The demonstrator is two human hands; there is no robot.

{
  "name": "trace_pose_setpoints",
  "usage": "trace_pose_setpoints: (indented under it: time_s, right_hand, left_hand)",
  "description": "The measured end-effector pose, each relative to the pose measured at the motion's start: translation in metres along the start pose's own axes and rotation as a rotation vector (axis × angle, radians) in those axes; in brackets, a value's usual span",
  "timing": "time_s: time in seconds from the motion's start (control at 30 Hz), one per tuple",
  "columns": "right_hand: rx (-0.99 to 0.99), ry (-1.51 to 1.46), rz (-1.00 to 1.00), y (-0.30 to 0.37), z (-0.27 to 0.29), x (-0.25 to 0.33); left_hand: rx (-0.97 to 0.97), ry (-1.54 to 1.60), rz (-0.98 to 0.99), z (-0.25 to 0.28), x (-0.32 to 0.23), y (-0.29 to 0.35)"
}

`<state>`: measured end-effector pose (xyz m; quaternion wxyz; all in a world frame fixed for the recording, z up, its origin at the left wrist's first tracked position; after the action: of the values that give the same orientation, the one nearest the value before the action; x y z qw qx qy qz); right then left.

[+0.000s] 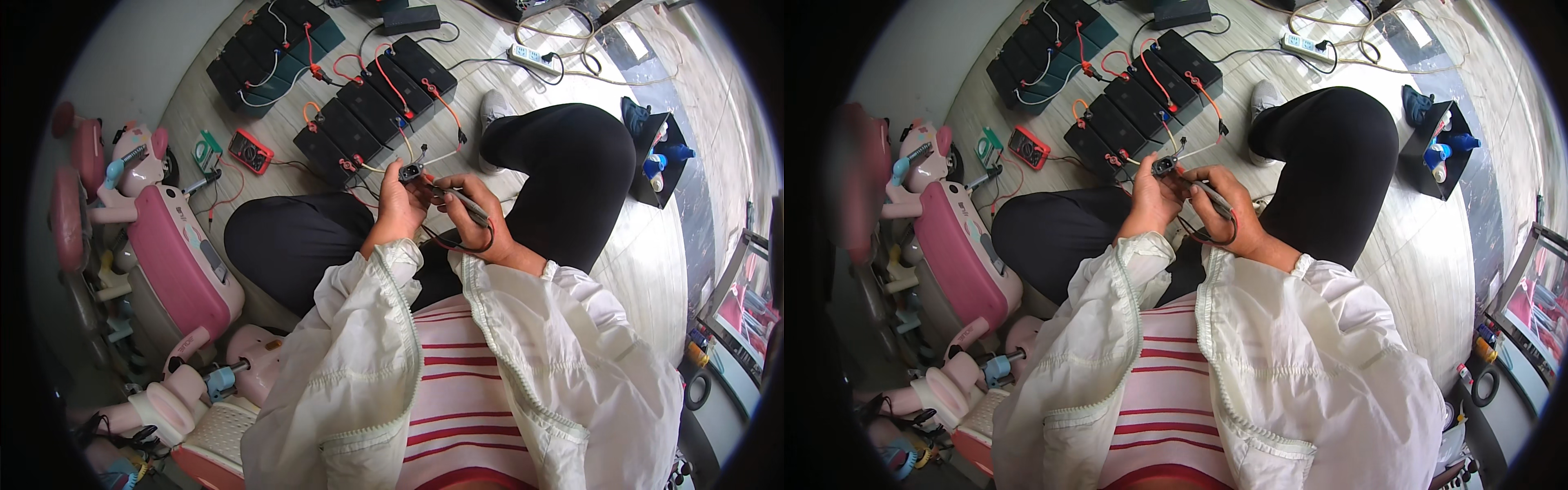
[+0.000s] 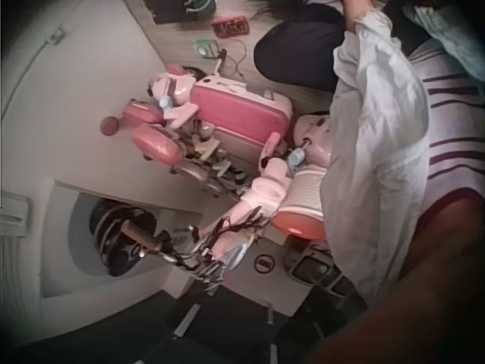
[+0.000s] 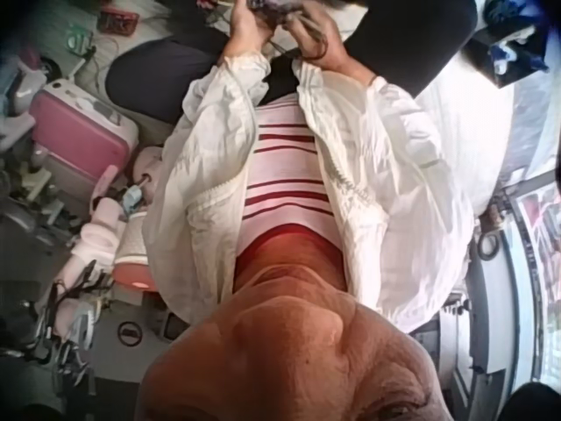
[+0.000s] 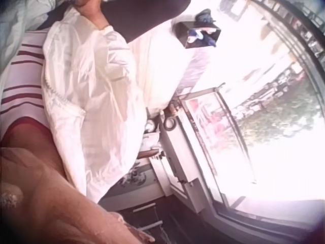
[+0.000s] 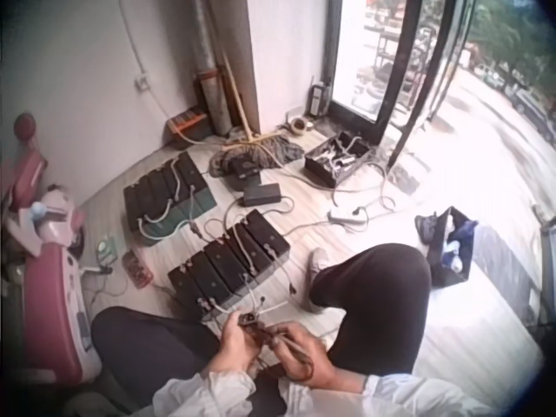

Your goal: The person sits on the floor and connects wires to a series of black battery packs using a multimeter. They attach probes to terminals, adjust connections, and test the circuit.

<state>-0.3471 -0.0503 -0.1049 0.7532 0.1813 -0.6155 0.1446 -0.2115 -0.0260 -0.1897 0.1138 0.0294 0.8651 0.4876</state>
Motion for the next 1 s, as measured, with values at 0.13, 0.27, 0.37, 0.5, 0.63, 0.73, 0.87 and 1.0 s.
trace_pose_setpoints:
  time_s: [0.13, 0.27, 0.37, 0.5, 0.63, 0.73, 0.87, 1.0]
  right_hand:
    - [0.007, 0.025, 0.017, 0.000, -0.001, -0.001]
    - [0.057, 0.145, 0.090, -0.001, 0.000, -0.001]
    - [0.051, 0.163, 0.081, -0.001, 0.002, 0.006]
    - [0.042, 0.160, 0.076, -0.001, 0.002, 0.010]
    - [0.024, 0.181, 0.106, -0.002, 0.004, 0.014]
    - [0.021, 0.194, 0.117, -0.002, 0.004, 0.014]
    - [0.030, 0.186, 0.127, -0.003, 0.003, 0.013]
    - [0.032, 0.194, 0.145, -0.003, 0.003, 0.012]
  left_hand:
    - [-0.050, -0.006, -0.003, 0.003, -0.002, -0.002]
    - [-0.068, -0.022, -0.018, 0.000, -0.002, 0.003]
    - [-0.079, -0.031, -0.040, 0.001, -0.002, 0.002]
    - [-0.088, -0.027, -0.049, 0.004, -0.002, -0.002]
    - [-0.085, -0.027, -0.046, 0.004, -0.002, -0.003]
    - [-0.091, -0.022, -0.044, 0.007, -0.002, -0.006]
    - [-0.106, -0.019, -0.043, 0.008, -0.002, -0.007]
    - [-0.117, -0.016, -0.045, 0.010, -0.002, -0.009]
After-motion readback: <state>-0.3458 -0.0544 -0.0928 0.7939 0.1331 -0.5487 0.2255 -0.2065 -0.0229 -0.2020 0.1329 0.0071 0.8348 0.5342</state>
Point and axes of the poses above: each hand's wrist, its own y-axis away from the middle knuckle, its own z-axis out of the back of the hand, x = y × z, the point moved 5 cm from there along -y, towards the middle knuckle, and after that the axes turned 13 degrees about y, right-handed, at the moved point
